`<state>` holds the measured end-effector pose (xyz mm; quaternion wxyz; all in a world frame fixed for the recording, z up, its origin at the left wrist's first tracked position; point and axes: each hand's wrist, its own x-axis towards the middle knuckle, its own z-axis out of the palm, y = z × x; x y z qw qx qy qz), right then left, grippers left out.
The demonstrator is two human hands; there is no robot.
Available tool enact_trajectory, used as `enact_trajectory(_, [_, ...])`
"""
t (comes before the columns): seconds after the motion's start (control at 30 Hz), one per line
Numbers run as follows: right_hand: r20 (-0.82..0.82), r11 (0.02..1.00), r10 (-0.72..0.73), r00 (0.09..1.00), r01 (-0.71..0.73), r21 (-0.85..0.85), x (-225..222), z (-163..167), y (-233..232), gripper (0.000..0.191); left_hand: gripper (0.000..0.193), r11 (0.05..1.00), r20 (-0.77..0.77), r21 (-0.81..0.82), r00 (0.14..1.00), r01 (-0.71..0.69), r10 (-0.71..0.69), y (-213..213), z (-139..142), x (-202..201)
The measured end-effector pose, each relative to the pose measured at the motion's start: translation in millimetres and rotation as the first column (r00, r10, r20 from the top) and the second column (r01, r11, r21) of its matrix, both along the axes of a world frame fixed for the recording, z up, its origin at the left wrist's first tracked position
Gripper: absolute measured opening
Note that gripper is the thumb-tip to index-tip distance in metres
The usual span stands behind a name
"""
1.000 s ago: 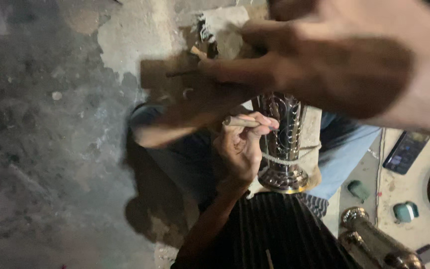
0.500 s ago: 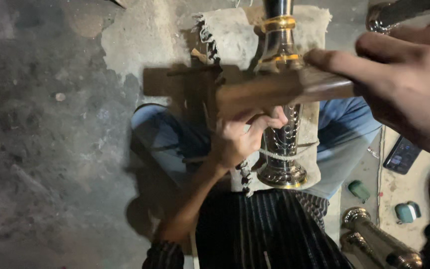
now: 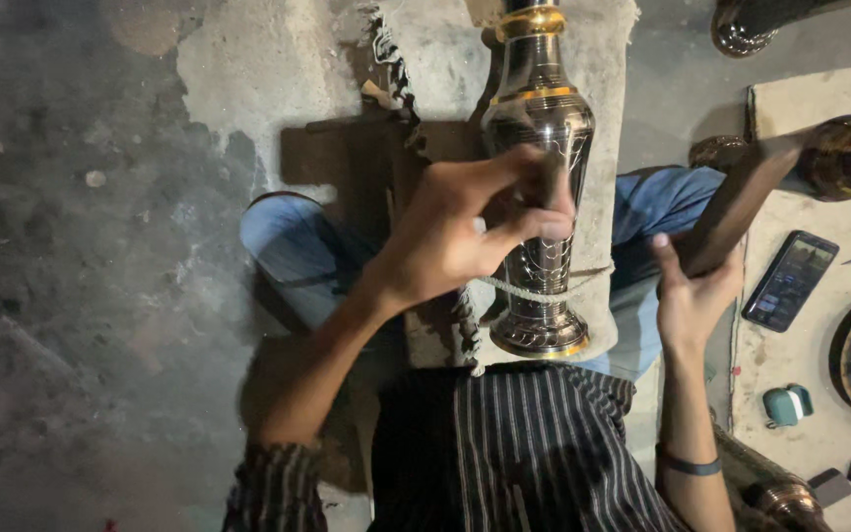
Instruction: The person sits on the floor holding a small punch against an engraved brass vase and repeatedly strikes the punch with a wooden mallet, repositioning the punch around the vase's surface to chase the decorative pattern.
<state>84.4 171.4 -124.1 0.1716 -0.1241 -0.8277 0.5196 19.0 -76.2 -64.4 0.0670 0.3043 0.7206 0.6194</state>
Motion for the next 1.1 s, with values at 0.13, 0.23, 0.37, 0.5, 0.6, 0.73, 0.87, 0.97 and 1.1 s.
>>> enact_trajectory(0.13, [0.046,0.963,-0.046,0.998,0.057,-0.263,5,-1,10,0.026,0.035,0.976,-0.260,-0.209,0.958,0.065,-0.119,19,-8,-25])
enact_trajectory(0.23, [0.144,0.953,-0.029,0.989,0.071,-0.295,2,3,29,0.023,0.041,0.922,-0.266,-0.361,0.933,0.138,-0.243,26,-14,-36])
enact_trajectory(0.37, [-0.106,0.983,0.124,0.987,-0.108,0.147,0,7,55,0.022,0.049,0.864,-0.283,-0.466,0.893,0.191,-0.350,27,-13,-42])
enact_trajectory(0.5, [-0.225,0.963,0.091,0.970,-0.143,-0.227,6,12,69,0.006,0.047,0.846,-0.350,-0.485,0.837,0.222,-0.420,29,-12,-45])
enact_trajectory(0.6, [-0.145,0.938,0.284,0.948,-0.244,0.247,14,14,77,0.020,0.046,0.821,-0.321,-0.508,0.827,0.262,-0.462,28,-17,-46])
enact_trajectory(0.73, [-0.098,0.984,0.178,0.979,-0.178,0.013,21,6,89,0.018,0.058,0.870,-0.410,-0.440,0.812,0.223,-0.416,17,-30,-44])
enact_trajectory(0.87, [0.025,0.975,0.117,0.993,-0.110,-0.195,20,1,105,0.008,0.056,0.913,-0.445,-0.331,0.814,0.238,-0.374,10,-45,-45])
enact_trajectory(0.97, [0.092,0.978,0.210,0.973,-0.207,-0.036,17,9,113,0.022,0.057,0.937,-0.448,-0.273,0.833,0.219,-0.325,7,-50,-45])
enact_trajectory(1.1, [0.142,0.823,0.417,0.898,-0.440,0.361,3,42,105,0.043,0.053,0.909,-0.368,-0.330,0.852,0.256,-0.373,3,-50,-48])
